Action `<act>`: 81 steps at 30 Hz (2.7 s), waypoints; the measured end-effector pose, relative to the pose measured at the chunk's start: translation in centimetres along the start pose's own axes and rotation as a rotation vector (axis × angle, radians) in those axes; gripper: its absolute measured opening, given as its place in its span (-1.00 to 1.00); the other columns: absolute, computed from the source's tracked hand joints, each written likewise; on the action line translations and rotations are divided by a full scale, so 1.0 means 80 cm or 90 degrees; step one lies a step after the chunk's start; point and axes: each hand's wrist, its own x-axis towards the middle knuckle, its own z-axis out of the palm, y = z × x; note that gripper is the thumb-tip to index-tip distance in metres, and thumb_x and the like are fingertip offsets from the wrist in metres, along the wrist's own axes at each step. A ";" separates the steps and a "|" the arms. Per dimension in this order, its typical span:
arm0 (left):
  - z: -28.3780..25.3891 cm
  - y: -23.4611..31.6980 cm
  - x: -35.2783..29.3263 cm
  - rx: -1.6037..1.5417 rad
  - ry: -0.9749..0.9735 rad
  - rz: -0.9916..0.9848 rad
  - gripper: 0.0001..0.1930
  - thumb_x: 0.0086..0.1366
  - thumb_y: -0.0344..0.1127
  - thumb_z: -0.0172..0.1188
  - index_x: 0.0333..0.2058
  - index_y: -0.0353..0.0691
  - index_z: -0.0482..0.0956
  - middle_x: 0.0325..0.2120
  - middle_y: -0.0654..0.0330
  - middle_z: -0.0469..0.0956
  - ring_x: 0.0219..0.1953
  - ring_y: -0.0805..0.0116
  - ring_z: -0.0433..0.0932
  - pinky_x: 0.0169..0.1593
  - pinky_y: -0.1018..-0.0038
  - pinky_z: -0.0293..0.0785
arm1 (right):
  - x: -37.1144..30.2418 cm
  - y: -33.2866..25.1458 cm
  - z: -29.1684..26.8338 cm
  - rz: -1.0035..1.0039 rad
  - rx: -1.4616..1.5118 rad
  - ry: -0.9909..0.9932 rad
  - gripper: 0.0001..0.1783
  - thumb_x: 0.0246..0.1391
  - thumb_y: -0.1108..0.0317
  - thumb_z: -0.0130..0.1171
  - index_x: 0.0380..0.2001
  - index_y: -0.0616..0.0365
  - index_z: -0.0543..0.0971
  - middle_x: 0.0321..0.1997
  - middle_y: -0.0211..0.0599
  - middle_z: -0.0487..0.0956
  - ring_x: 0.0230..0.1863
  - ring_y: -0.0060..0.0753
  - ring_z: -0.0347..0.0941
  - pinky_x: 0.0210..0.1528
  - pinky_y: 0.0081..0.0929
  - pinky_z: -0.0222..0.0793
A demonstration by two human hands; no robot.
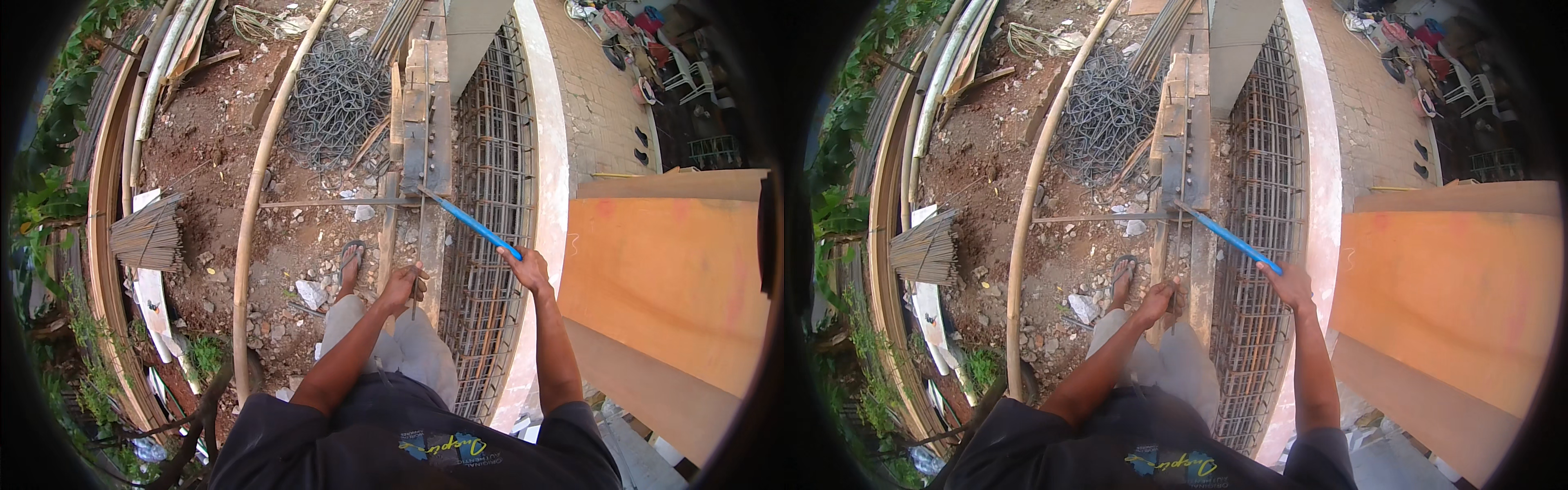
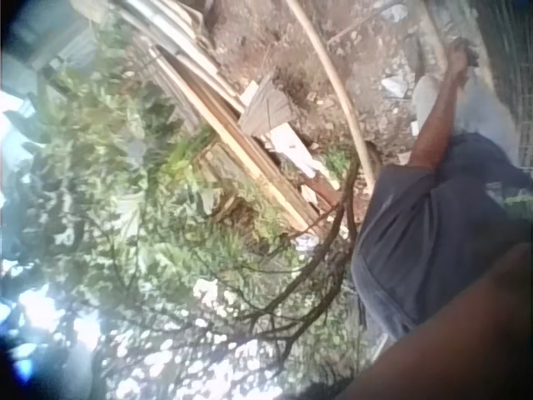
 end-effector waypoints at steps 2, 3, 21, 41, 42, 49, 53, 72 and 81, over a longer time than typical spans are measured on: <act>0.001 -0.009 -0.010 -0.029 0.002 -0.003 -0.35 0.64 0.26 -0.04 -0.17 -0.31 0.68 -0.52 0.16 0.62 -0.54 0.37 0.60 -0.37 0.39 0.60 | 0.003 -0.004 0.003 -0.003 -0.021 0.009 -0.13 0.23 -0.57 0.11 -0.34 0.17 0.72 -0.49 -0.06 0.65 -0.32 0.05 0.65 -0.16 0.02 0.49; 0.002 -0.016 -0.017 -0.016 -0.004 -0.011 -0.33 0.63 0.28 -0.05 -0.21 -0.30 0.68 -0.54 0.17 0.60 -0.55 0.37 0.59 -0.38 0.39 0.59 | 0.002 -0.007 0.001 -0.002 -0.016 0.009 -0.14 0.23 -0.57 0.10 -0.36 0.14 0.71 -0.47 -0.07 0.67 -0.29 0.08 0.65 -0.14 0.03 0.48; -0.260 0.127 0.002 0.487 -0.153 -0.009 -0.16 0.65 0.31 -0.14 -0.44 -0.43 0.67 -0.58 0.04 0.59 -0.47 0.27 0.56 -0.23 0.25 0.53 | -0.120 -0.180 0.275 0.326 0.248 0.299 -0.31 0.21 -0.36 0.34 -0.10 0.12 0.81 -0.48 0.06 0.69 -0.36 0.21 0.67 -0.20 0.00 0.54; -0.188 0.101 -0.047 0.557 0.380 0.098 -0.29 0.40 0.34 0.26 -0.45 -0.36 0.68 -0.61 -0.04 0.60 -0.48 0.09 0.59 -0.27 0.16 0.48 | -0.143 -0.143 0.241 0.167 0.397 0.068 -0.27 0.34 -0.35 0.21 -0.30 0.24 0.74 -0.56 -0.07 0.59 -0.48 -0.03 0.56 -0.28 -0.04 0.44; -0.183 0.104 -0.049 0.559 0.404 0.099 -0.33 0.41 0.29 0.28 -0.44 -0.37 0.68 -0.60 -0.08 0.62 -0.48 -0.01 0.61 -0.26 0.13 0.49 | -0.141 -0.138 0.249 0.124 0.441 0.050 -0.27 0.37 -0.33 0.20 -0.30 0.27 0.73 -0.57 -0.12 0.59 -0.48 -0.08 0.56 -0.29 -0.04 0.44; -0.131 0.045 -0.068 0.541 0.615 0.533 -0.54 0.37 -0.07 0.48 -0.06 -0.34 0.56 -0.11 0.00 0.56 -0.06 0.06 0.57 0.08 0.18 0.50 | -0.122 -0.093 0.250 0.072 0.814 -0.302 -0.43 0.52 -0.17 0.10 -0.43 0.08 0.40 -0.70 -0.47 0.29 -0.76 -0.61 0.20 -0.71 -0.53 0.17; -0.102 -0.049 -0.060 -0.010 0.355 0.442 -0.45 0.36 0.01 0.49 0.12 -0.24 0.57 0.14 -0.03 0.55 0.18 -0.03 0.54 0.29 0.09 0.46 | -0.117 -0.091 0.260 0.077 0.866 -0.344 -0.43 0.53 -0.15 0.09 -0.43 0.09 0.39 -0.70 -0.47 0.29 -0.77 -0.61 0.18 -0.71 -0.53 0.16; -0.243 0.179 0.140 -0.620 0.004 0.483 -0.61 0.74 -0.15 -0.15 0.09 -0.28 0.60 -0.72 0.42 0.12 -0.80 0.60 0.03 -0.64 0.57 0.19 | -0.138 -0.273 0.402 0.187 1.143 -0.244 -0.51 0.54 -0.03 0.10 -0.42 0.07 0.37 -0.64 -0.47 0.27 -0.68 -0.63 0.14 -0.63 -0.53 0.11; -0.278 0.304 0.214 -0.478 -0.098 0.381 -0.67 0.71 -0.15 -0.04 -0.05 -0.29 0.59 -0.72 0.41 0.11 -0.79 0.61 0.01 -0.69 0.59 0.11 | -0.088 -0.473 0.431 0.130 1.367 -0.116 -0.46 0.57 -0.07 0.01 -0.48 0.02 0.29 -0.71 -0.49 0.20 -0.72 -0.61 0.08 -0.66 -0.52 0.08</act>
